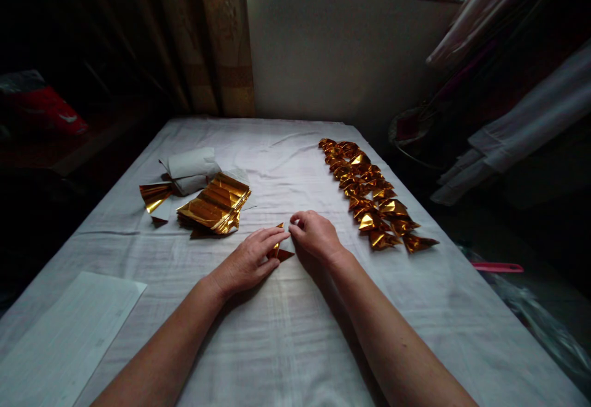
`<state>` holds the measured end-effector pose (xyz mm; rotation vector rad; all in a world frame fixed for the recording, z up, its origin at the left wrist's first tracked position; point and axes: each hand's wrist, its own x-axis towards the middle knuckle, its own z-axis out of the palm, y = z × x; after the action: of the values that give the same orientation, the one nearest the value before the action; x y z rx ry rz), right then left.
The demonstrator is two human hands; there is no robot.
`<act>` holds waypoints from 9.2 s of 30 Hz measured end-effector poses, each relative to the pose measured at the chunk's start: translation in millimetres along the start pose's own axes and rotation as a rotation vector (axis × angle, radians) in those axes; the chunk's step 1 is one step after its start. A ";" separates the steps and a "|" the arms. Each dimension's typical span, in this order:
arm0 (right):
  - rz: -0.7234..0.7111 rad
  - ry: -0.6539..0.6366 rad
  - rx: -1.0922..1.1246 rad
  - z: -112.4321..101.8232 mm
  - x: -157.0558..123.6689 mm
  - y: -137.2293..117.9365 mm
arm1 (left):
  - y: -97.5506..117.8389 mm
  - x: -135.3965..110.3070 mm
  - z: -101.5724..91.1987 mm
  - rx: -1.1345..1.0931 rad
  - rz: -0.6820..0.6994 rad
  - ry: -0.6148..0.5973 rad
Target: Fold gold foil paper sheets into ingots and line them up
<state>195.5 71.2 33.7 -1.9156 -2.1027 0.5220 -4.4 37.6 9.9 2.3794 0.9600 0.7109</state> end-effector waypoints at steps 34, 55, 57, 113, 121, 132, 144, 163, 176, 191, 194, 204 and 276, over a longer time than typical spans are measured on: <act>-0.172 0.094 0.255 7.5 -49.1 35.2 | -12.6 3.1 -4.7 0.529 -0.165 0.200; -0.445 0.241 0.343 23.7 -41.6 39.6 | 21.8 5.1 8.0 0.562 -0.225 0.104; -0.400 0.249 0.336 23.5 -41.4 37.2 | 22.4 4.9 9.3 0.585 -0.225 0.105; -0.421 0.260 0.191 27.1 -43.7 30.2 | 30.5 1.8 11.2 0.407 -0.299 0.168; -0.491 0.177 0.091 19.2 -50.8 28.3 | 3.2 -2.3 -20.2 0.275 -0.132 0.084; -0.438 0.188 -0.001 19.4 -48.7 19.4 | -13.3 -8.6 -13.0 0.263 -0.126 0.149; -0.389 0.240 0.002 23.3 -47.2 9.5 | -14.4 -0.9 -4.4 0.331 -0.046 0.225; -0.386 0.314 -0.090 30.3 -42.2 8.9 | -18.8 -1.2 -3.2 0.269 -0.081 0.299; -0.384 0.298 -0.049 32.0 -40.4 15.3 | -18.6 -1.5 -3.2 0.327 -0.030 0.289; -0.332 0.370 0.192 38.2 -35.3 25.3 | -14.0 -2.9 -4.6 0.398 -0.162 0.227; -0.291 0.368 0.201 38.5 -34.5 24.6 | -15.0 -2.1 -5.0 0.412 -0.189 0.234; -0.204 0.371 0.183 36.7 -33.8 20.8 | -7.7 -0.5 -3.8 0.396 -0.212 0.237; -0.287 -0.038 -0.210 27.2 -64.1 14.9 | 16.6 -2.5 22.0 0.569 -0.114 -0.055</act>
<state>204.4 6.1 6.3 -1.6685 -2.4883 0.2886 15.6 20.0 2.5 2.7676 1.4086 0.3545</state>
